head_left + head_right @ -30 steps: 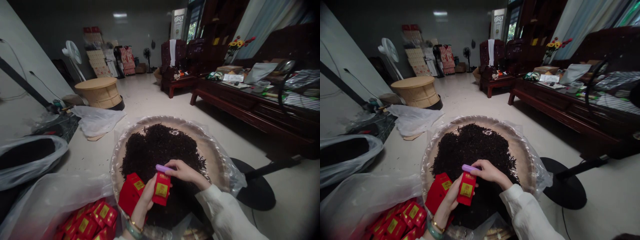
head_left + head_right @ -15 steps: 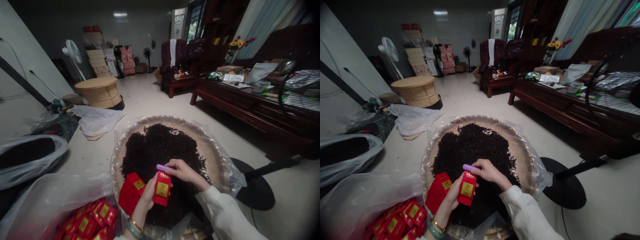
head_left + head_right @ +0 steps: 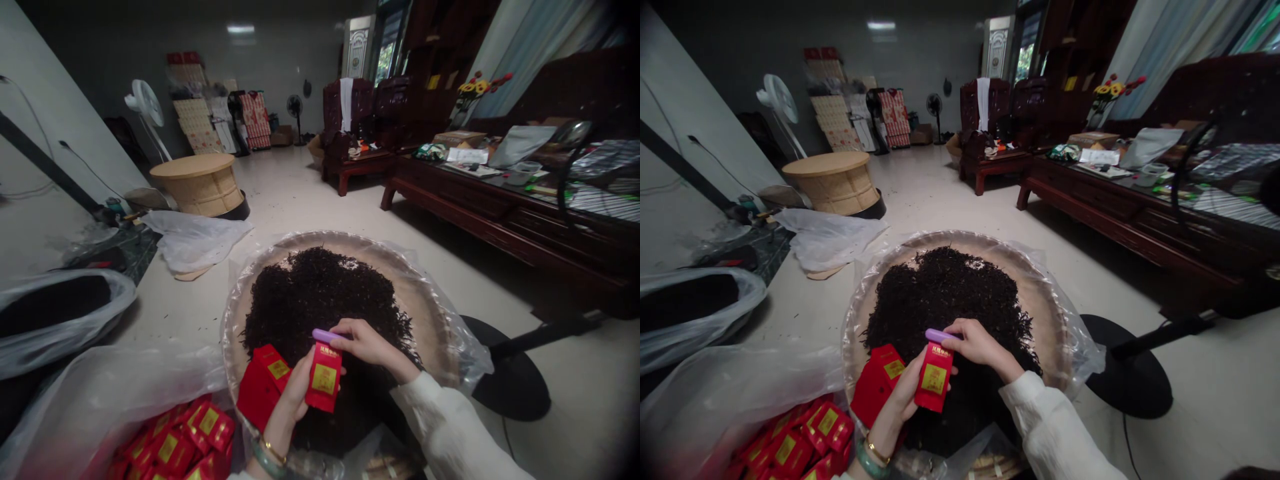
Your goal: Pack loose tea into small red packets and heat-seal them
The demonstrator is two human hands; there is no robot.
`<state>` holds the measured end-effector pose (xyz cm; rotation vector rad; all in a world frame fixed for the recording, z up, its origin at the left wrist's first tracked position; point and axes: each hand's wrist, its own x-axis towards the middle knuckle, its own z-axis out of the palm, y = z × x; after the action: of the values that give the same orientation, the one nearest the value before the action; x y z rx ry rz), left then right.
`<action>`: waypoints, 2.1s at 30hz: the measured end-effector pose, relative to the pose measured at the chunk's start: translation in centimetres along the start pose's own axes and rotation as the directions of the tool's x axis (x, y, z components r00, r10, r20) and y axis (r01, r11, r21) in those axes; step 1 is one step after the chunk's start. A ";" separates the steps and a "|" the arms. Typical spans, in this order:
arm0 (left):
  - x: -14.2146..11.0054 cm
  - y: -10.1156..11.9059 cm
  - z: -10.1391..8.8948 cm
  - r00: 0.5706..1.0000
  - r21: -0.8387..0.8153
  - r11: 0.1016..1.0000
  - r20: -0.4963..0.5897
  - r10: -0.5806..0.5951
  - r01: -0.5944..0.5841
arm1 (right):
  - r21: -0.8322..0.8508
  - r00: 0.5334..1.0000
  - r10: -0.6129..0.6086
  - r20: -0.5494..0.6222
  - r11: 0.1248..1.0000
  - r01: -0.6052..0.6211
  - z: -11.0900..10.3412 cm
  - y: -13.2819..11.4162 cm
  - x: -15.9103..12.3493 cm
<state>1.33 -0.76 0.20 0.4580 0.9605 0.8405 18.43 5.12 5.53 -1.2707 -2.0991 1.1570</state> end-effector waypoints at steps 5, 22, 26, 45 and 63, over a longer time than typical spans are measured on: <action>0.0 0.0 -0.1 1.000 -0.008 1.000 0.002 0.000 0.000 | -0.008 1.000 -0.007 0.003 1.000 0.007 0.0 0.0 0.0; -0.3 0.3 0.1 1.000 -0.008 1.000 0.002 -0.011 0.011 | 0.124 0.995 0.077 0.058 0.989 -0.084 -0.8 1.0 0.1; -0.4 0.4 0.2 1.000 -0.010 1.000 0.000 -0.008 0.008 | 0.133 0.992 0.123 0.015 0.983 -0.124 -1.0 1.4 0.2; -0.3 0.5 0.2 1.000 0.007 1.000 -0.014 0.007 -0.007 | 0.014 0.998 0.042 -0.047 0.999 -0.041 0.0 0.1 0.1; -0.6 0.7 0.1 0.999 0.019 1.000 -0.041 0.010 -0.009 | -0.020 0.925 0.135 -0.356 0.988 -0.152 -0.2 5.4 1.9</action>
<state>0.94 -0.80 0.98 0.4631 1.0054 0.8527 20.38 8.16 1.11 -1.5480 -1.8003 0.8591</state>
